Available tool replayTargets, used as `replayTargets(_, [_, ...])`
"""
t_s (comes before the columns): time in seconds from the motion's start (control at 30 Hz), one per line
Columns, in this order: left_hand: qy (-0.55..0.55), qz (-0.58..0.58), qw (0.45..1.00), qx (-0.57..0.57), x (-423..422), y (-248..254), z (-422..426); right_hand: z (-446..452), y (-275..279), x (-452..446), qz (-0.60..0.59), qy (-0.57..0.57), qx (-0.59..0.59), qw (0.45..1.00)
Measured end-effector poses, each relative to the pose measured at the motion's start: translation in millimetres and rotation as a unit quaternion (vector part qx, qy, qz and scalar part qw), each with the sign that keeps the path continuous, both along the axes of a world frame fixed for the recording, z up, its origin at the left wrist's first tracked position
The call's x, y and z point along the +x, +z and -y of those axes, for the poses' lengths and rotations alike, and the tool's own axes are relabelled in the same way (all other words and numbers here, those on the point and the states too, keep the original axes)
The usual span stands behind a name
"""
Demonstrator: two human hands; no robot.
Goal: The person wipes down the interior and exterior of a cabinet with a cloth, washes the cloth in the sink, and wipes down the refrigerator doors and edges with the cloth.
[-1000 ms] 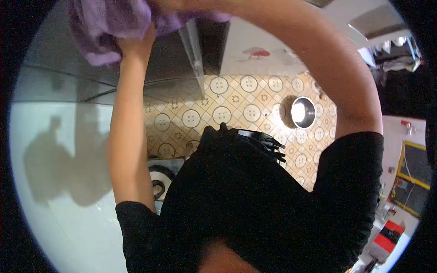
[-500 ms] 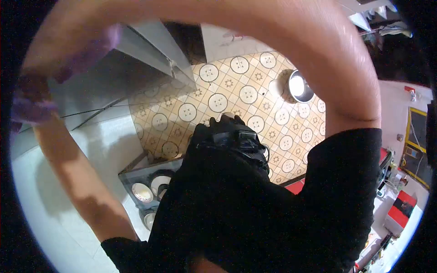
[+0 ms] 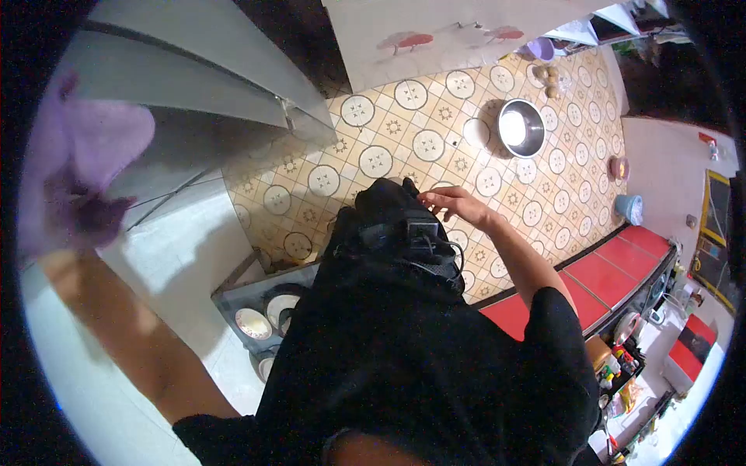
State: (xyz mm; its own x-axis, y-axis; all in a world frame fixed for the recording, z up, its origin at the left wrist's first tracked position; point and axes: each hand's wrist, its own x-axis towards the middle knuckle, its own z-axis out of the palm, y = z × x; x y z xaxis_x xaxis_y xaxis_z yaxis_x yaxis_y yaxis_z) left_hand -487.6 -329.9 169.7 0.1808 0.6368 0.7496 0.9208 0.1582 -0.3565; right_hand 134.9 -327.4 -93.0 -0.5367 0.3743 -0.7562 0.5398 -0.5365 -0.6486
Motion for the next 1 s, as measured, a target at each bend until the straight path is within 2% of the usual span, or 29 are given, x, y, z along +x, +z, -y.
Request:
replayTargets(0.03, [0.0,0.0,1.0,-0.002,-0.9,5.4,-1.6,2.3,-5.2,-1.6,-0.017,-0.004,-0.033,0.999])
replayTargets(0.23, [-0.004,-0.014,1.0,-0.008,-9.3,46.6,-24.9,4.2,-8.1,-23.5,-0.011,0.033,-0.003,0.999])
replayTargets(0.37, [-0.007,-0.021,1.0,-0.011,-15.1,68.3,-39.1,17.6,-26.2,-24.8,-0.116,-0.136,-0.05,0.983])
replayTargets(0.6, [-0.017,-0.008,1.0,-0.007,4.8,28.4,-36.2,18.5,-21.8,-24.9,-0.088,-0.18,-0.049,0.978])
replayTargets(0.8, [-0.015,-0.004,1.0,-0.008,8.6,28.7,-31.9,20.4,-31.0,-21.0,-0.115,-0.181,-0.051,0.975])
replayTargets(0.9, [-0.01,0.001,1.0,-0.008,11.8,24.8,-27.9,23.7,-49.0,-15.8,-0.152,-0.207,-0.066,0.964])
replayTargets(0.93, [-0.01,0.006,1.0,-0.007,15.4,20.1,-24.9,19.4,-38.4,-16.1,-0.112,-0.201,-0.103,0.968])
replayTargets(1.0, [-0.011,0.011,1.0,-0.004,20.9,6.2,-21.7,17.7,-44.8,-12.7,-0.11,-0.211,-0.132,0.962])
